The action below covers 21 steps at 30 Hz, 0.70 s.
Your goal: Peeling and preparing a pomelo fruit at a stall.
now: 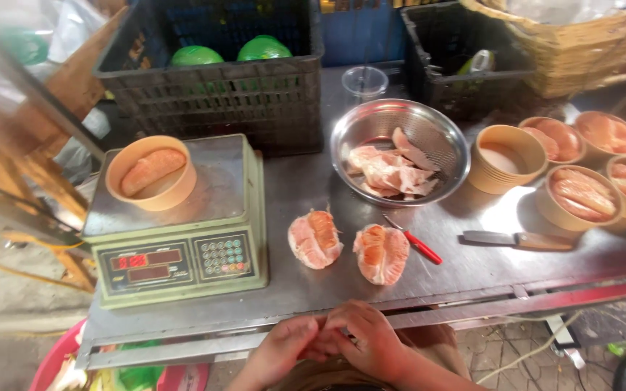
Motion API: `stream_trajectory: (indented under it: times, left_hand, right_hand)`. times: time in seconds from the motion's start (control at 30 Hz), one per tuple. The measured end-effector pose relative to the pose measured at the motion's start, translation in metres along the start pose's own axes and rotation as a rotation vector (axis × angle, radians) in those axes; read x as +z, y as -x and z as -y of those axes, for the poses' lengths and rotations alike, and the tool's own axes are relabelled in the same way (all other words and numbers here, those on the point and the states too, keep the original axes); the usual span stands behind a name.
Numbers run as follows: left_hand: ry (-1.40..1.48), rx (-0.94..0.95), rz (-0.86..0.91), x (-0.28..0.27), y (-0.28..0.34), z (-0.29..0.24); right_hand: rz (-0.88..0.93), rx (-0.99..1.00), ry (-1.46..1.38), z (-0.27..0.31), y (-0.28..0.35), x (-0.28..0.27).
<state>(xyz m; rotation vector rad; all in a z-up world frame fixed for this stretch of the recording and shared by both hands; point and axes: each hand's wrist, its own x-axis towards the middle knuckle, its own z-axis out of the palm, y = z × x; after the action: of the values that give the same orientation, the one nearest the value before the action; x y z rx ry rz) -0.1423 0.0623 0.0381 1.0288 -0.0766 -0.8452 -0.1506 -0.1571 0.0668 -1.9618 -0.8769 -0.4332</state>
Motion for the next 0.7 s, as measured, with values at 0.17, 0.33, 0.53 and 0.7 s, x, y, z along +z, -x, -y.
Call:
stream_trajectory:
  times: [0.17,0.33,0.53,0.7]
  left_hand:
    - [-0.189,0.050,-0.113,-0.022,0.021,0.022]
    - [-0.098,0.174,-0.248,-0.040,0.047,0.036]
    - [-0.093,0.447,-0.546,-0.060,0.104,0.062]
    - [-0.195,0.749,-1.108,-0.096,0.178,0.089]
  right_hand:
    - [0.068,-0.074,-0.062,-0.002,-0.013,0.018]
    - [0.221,-0.146,-0.186,0.003,-0.041,0.045]
    - [0.385,-0.262,-0.197,0.023,-0.068,0.086]
    - [0.527,-0.284,-0.219,0.036,-0.073,0.113]
